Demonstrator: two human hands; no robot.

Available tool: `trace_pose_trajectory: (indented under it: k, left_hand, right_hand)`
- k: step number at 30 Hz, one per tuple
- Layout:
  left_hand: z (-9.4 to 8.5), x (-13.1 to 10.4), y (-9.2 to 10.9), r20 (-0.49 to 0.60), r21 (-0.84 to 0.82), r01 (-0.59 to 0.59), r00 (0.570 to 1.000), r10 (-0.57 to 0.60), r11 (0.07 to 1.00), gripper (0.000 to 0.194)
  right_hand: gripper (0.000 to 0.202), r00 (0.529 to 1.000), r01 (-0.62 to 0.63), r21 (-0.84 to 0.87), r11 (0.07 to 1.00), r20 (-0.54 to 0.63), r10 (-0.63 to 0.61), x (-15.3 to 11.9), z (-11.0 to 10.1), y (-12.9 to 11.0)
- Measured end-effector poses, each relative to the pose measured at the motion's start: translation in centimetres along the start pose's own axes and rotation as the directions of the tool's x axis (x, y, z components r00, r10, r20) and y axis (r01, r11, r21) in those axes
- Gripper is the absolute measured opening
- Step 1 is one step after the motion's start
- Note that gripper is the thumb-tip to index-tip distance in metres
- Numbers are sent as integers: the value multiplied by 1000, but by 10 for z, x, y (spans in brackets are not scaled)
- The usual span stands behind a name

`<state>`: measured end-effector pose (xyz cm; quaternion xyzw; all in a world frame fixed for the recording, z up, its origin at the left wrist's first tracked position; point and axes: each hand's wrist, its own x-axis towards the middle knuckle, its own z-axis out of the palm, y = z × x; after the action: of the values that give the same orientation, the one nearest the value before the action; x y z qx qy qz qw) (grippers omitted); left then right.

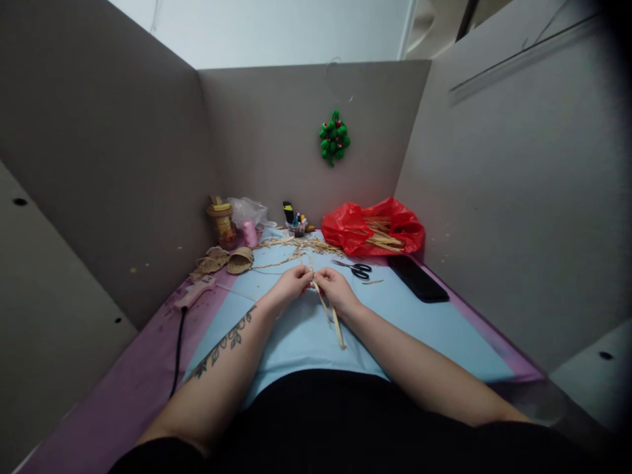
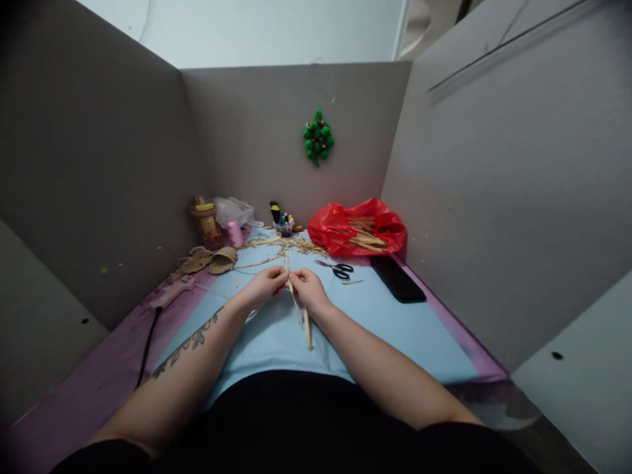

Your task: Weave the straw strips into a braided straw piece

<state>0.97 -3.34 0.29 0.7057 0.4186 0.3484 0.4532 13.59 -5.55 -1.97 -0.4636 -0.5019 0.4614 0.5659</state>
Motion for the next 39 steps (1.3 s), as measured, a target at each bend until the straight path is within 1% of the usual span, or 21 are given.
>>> trace_pose_trajectory:
  k: [2, 5, 8, 11, 12, 14, 16, 18, 20, 22, 24, 26, 29, 30, 31, 32, 34, 36, 39]
  left_hand:
    - [0, 0, 2, -16, 78, -15, 1000, 16, 997, 20]
    - [-1, 0, 3, -47, 244, -40, 998, 53, 969, 21]
    - [0, 0, 1, -72, 387, -87, 990, 125, 918, 23]
    - [3, 0, -2, -107, 477, -134, 972, 209, 869, 21]
    - [4, -1, -3, -126, 496, -139, 965, 230, 857, 20]
    - [7, -1, -4, -166, 500, -139, 953, 252, 855, 18]
    - [10, -1, -4, -191, 423, -117, 958, 215, 899, 19]
    - [12, 1, -5, -191, 262, -70, 974, 123, 963, 20]
    - [14, 2, -6, -171, 79, -14, 985, 28, 997, 20]
    - [14, 4, -7, -179, -55, 13, 984, -23, 998, 18]
    - [14, 5, -7, -200, -143, 17, 979, -46, 990, 18]
    - [12, 5, -7, -219, -210, 11, 974, -58, 978, 19]
    - [10, 3, -3, -250, -237, -1, 966, -61, 971, 19]
    - [9, 3, -1, -263, -232, 2, 963, -65, 973, 18]
    - [9, 2, 0, -268, -229, 10, 961, -73, 973, 19]
    - [9, 2, 2, -259, -232, 26, 962, -87, 972, 19]
    - [9, 1, 6, -225, -250, 58, 967, -116, 967, 20]
    - [10, 0, 9, -202, -243, 72, 972, -123, 967, 20]
    - [12, -1, 11, -199, -166, 55, 976, -88, 985, 19]
  right_hand:
    - [20, 999, -26, 28, 999, 27, 26, 1, -2, 1]
    - [19, 997, -69, 54, 996, 48, 67, 3, -7, 2]
    - [17, 991, -132, 21, 991, 17, 132, 2, -11, -2]
    - [14, 984, -179, -8, 984, -15, 179, -1, -13, -8]
    - [13, 985, -172, -13, 985, -19, 171, -2, -13, -10]
    - [11, 994, -110, -38, 993, -21, 109, -5, -12, -12]
    - [10, 1000, -10, -109, 994, -19, 8, -7, -10, -12]
    - [12, 993, 111, -249, 962, -18, -119, -10, -9, -12]
    - [16, 967, 225, -424, 877, -11, -253, -13, -7, -11]
    - [21, 935, 306, -561, 769, 26, -353, -16, -6, -11]
    - [27, 912, 365, -626, 689, 92, -400, -19, -4, -11]
    - [31, 886, 430, -655, 621, 174, -430, -22, -2, -10]
    - [28, 845, 501, -697, 514, 264, -465, -24, 1, -7]
    - [28, 840, 508, -701, 500, 276, -467, -25, 1, -7]
    - [28, 841, 509, -694, 509, 275, -466, -24, 1, -6]
    - [29, 847, 505, -671, 543, 264, -461, -24, 1, -6]
    - [27, 868, 480, -586, 653, 210, -449, -21, -1, -7]
    - [24, 889, 439, -490, 754, 116, -442, -17, -4, -9]
    - [18, 917, 360, -367, 858, -32, -398, -9, -6, -8]
